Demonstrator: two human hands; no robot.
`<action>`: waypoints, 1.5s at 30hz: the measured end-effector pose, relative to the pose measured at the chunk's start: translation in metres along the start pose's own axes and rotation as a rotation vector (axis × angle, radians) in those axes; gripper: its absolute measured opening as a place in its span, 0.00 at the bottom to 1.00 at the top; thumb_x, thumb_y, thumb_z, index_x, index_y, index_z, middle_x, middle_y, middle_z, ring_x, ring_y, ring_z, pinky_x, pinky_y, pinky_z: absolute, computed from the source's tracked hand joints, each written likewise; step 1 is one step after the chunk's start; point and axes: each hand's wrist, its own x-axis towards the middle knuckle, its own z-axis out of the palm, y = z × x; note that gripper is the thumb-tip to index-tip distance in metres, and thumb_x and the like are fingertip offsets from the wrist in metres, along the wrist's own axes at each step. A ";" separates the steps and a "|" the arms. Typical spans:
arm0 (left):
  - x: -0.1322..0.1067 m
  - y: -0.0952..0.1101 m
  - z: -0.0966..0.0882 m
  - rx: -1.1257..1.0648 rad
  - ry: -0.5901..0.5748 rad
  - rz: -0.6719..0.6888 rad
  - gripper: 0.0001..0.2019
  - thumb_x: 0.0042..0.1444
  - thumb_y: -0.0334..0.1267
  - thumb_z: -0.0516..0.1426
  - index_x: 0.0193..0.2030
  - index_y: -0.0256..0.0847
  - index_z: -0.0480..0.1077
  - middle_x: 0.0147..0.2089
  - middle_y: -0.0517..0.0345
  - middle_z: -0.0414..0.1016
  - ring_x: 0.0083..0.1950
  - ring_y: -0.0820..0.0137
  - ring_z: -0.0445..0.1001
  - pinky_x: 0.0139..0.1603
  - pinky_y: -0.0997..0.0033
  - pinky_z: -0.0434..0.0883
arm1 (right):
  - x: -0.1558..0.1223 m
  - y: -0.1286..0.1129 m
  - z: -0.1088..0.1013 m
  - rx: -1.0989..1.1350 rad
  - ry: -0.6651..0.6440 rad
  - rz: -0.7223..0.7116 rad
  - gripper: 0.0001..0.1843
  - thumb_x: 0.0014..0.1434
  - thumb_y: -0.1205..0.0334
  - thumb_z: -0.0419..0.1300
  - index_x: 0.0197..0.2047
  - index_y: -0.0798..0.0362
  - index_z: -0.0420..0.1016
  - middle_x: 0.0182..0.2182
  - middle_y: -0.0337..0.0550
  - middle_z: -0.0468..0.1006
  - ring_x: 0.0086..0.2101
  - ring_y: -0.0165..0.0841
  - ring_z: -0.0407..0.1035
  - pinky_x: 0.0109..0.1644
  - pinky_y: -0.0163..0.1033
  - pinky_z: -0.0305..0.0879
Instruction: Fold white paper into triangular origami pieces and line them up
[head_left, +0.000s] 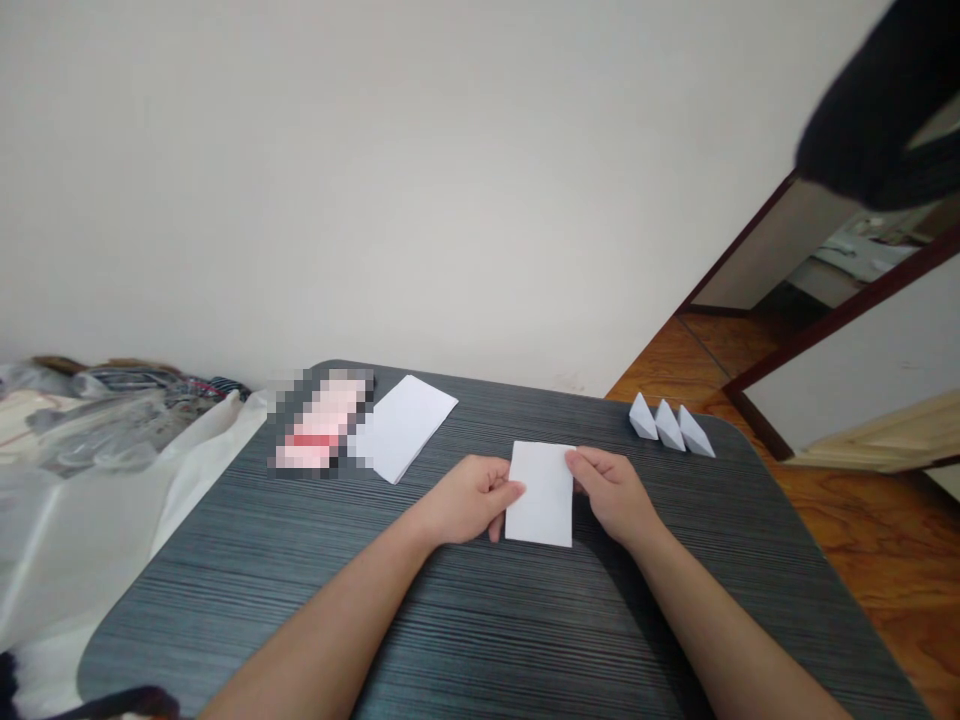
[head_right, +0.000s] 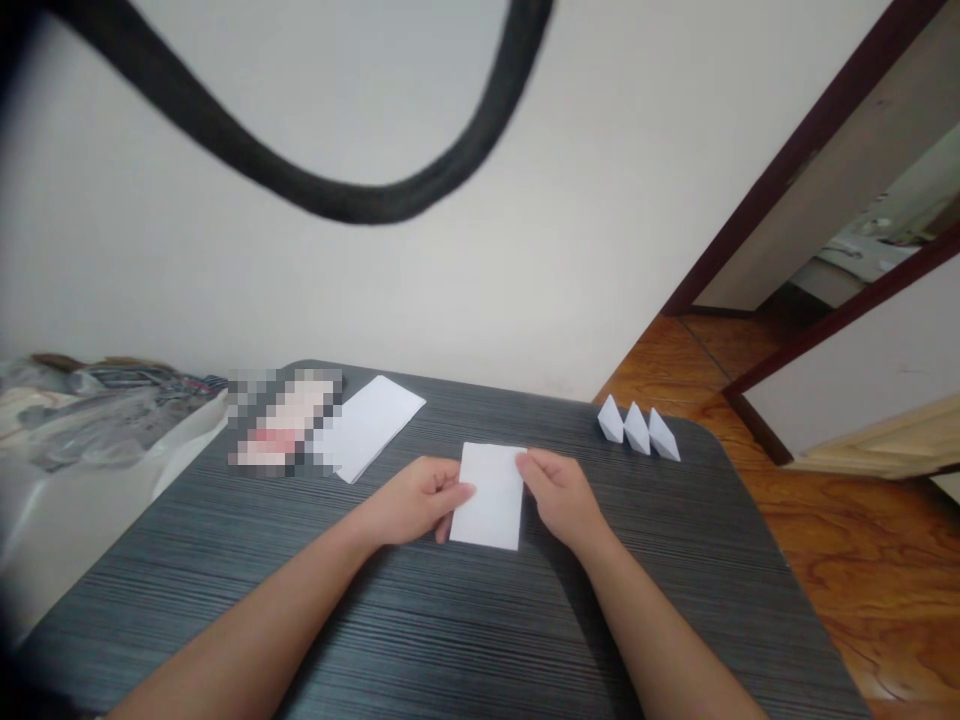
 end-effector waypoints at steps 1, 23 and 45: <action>0.000 0.001 0.000 -0.014 0.015 0.000 0.15 0.58 0.45 0.49 0.28 0.36 0.65 0.18 0.61 0.69 0.18 0.75 0.66 0.20 0.79 0.59 | 0.000 -0.001 0.000 0.008 -0.021 0.004 0.21 0.62 0.52 0.50 0.23 0.54 0.65 0.20 0.37 0.66 0.23 0.29 0.62 0.27 0.34 0.58; 0.006 -0.003 -0.004 -0.039 0.291 0.082 0.14 0.59 0.44 0.49 0.29 0.36 0.65 0.19 0.63 0.66 0.18 0.77 0.61 0.19 0.79 0.57 | -0.006 -0.005 0.006 0.238 -0.417 0.194 0.17 0.60 0.53 0.55 0.33 0.61 0.73 0.29 0.51 0.80 0.28 0.34 0.75 0.31 0.39 0.71; 0.009 -0.011 -0.003 -0.488 0.138 0.127 0.10 0.58 0.39 0.49 0.41 0.36 0.66 0.25 0.58 0.69 0.24 0.71 0.71 0.23 0.74 0.65 | -0.004 0.006 0.005 0.180 -0.171 0.010 0.14 0.57 0.64 0.54 0.43 0.52 0.78 0.28 0.42 0.78 0.25 0.31 0.70 0.31 0.37 0.67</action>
